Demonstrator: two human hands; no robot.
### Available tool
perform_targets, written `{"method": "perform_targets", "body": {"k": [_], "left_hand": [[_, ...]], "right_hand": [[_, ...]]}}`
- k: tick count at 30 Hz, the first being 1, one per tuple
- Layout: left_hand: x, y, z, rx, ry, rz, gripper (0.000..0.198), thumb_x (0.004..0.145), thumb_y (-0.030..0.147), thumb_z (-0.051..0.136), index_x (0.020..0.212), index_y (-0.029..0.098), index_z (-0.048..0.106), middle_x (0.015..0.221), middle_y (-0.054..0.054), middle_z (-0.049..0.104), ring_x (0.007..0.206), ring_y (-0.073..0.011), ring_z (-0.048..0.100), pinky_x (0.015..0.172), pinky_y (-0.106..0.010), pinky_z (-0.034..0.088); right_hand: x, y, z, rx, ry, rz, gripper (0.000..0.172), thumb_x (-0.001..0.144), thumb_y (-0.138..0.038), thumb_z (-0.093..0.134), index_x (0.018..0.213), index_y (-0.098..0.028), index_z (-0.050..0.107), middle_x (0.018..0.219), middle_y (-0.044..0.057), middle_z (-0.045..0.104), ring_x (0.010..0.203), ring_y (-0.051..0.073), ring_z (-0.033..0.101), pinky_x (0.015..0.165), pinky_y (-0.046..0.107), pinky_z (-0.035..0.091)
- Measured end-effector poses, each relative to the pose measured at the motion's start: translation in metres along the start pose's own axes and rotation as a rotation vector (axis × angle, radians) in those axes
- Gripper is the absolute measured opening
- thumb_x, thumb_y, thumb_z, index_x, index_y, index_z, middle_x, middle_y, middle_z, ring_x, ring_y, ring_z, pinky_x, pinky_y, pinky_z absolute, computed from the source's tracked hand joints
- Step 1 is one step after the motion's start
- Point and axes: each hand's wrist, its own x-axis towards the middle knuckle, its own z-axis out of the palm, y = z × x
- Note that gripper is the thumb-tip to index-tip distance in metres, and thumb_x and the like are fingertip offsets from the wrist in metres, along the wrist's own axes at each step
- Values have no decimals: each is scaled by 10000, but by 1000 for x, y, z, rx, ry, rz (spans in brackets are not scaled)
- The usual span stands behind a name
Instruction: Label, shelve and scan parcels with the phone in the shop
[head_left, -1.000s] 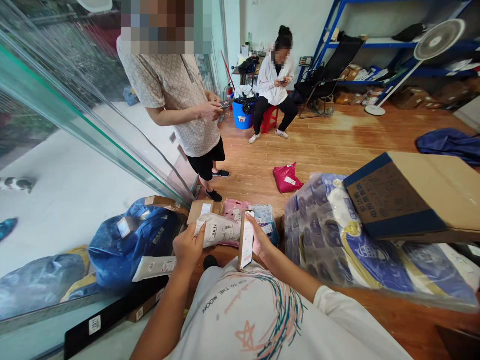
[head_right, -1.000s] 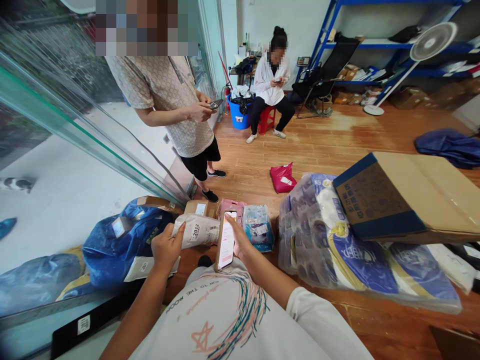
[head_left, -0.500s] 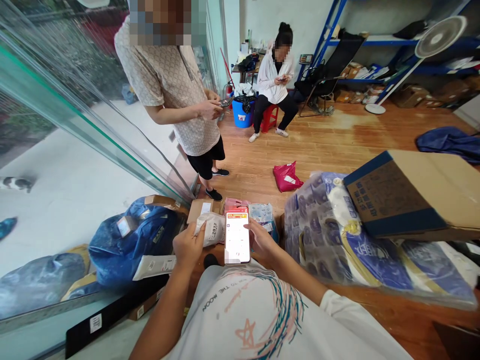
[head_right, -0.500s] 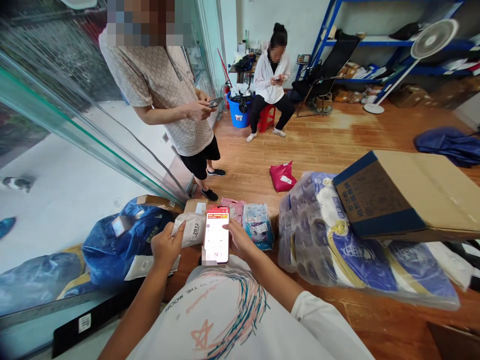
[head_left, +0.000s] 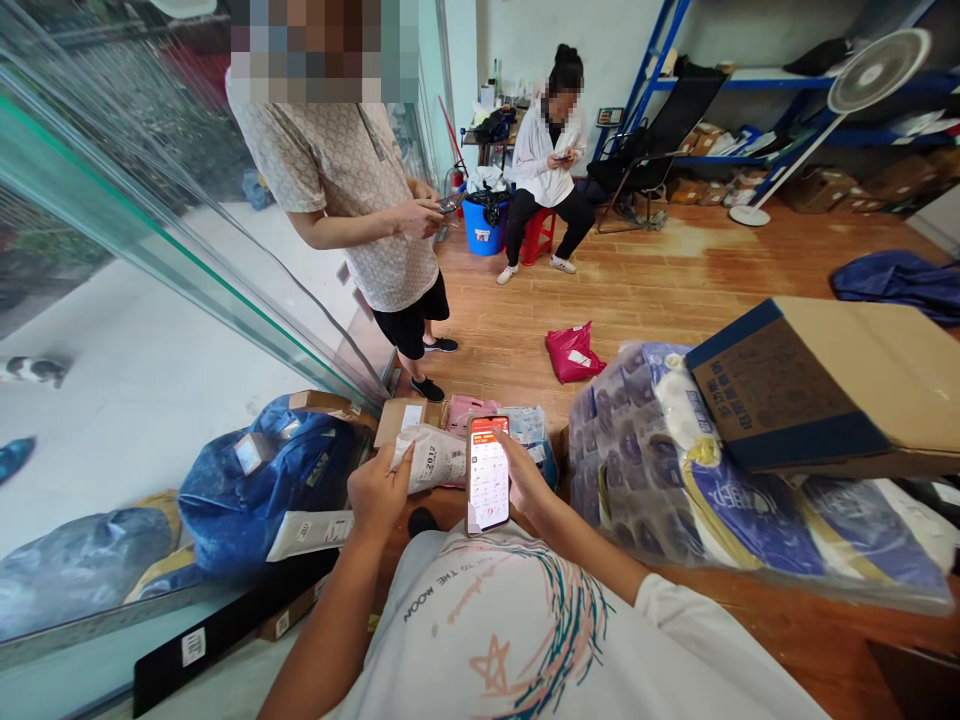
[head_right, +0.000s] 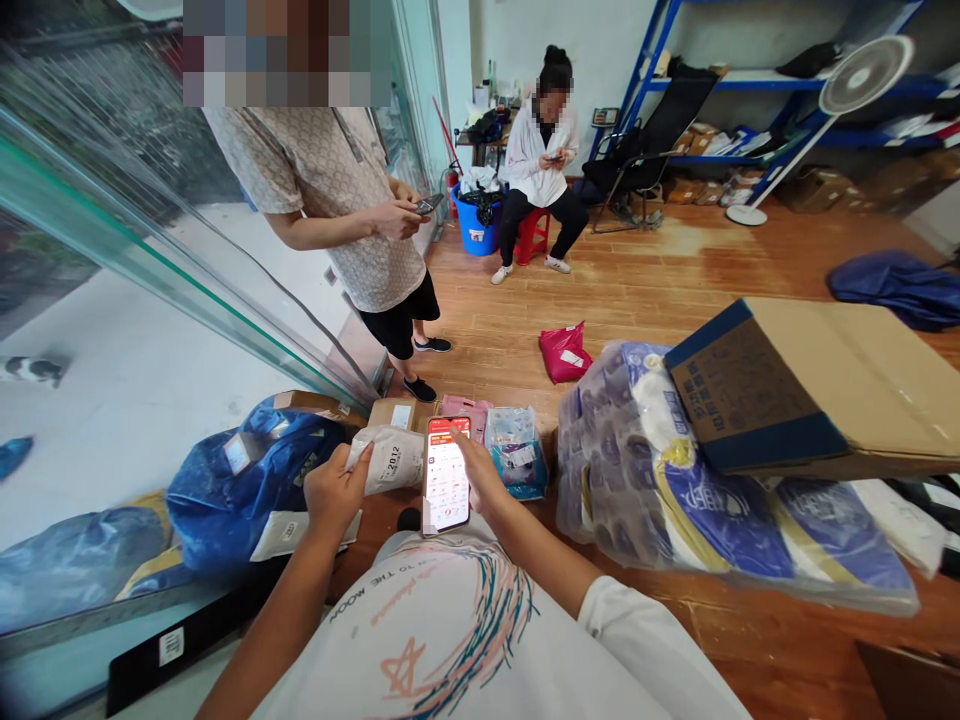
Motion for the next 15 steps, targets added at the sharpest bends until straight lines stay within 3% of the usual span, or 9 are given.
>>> {"method": "perform_targets", "body": {"k": [3,7,11,15], "left_hand": [[0,0,0,6,-3,-12,341,872,379,539,634,138,498,485,9,424,467,-84,385,512,-231,223],[0,0,1,3,-12,-24,356,877,389,527,628,136,495,486,7,426,464,-82,383,512,-232,219],[1,0,0,-2,-15,-38,358,875,390,527,626,136,488,488,8,422,468,-81,383,514,-229,222],[2,2,-3,-12,-22,-65,358,877,394,526,631,135,486,495,11,423,467,-78,379,515,-223,234]], "right_hand": [[1,1,-3,31,17,36,505,667,-612,638,876,-156,584,917,61,660,794,139,603,709,228,452],[-6,-7,-5,109,-177,141,546,726,-623,517,1032,-176,583,980,61,654,796,167,617,754,295,485],[-18,-17,-9,140,-306,232,419,730,-394,549,1097,-192,566,1049,30,640,849,129,622,772,240,489],[-28,-22,-8,134,-376,164,482,696,-258,581,1170,-267,492,1181,7,580,913,134,615,777,268,514]]}}
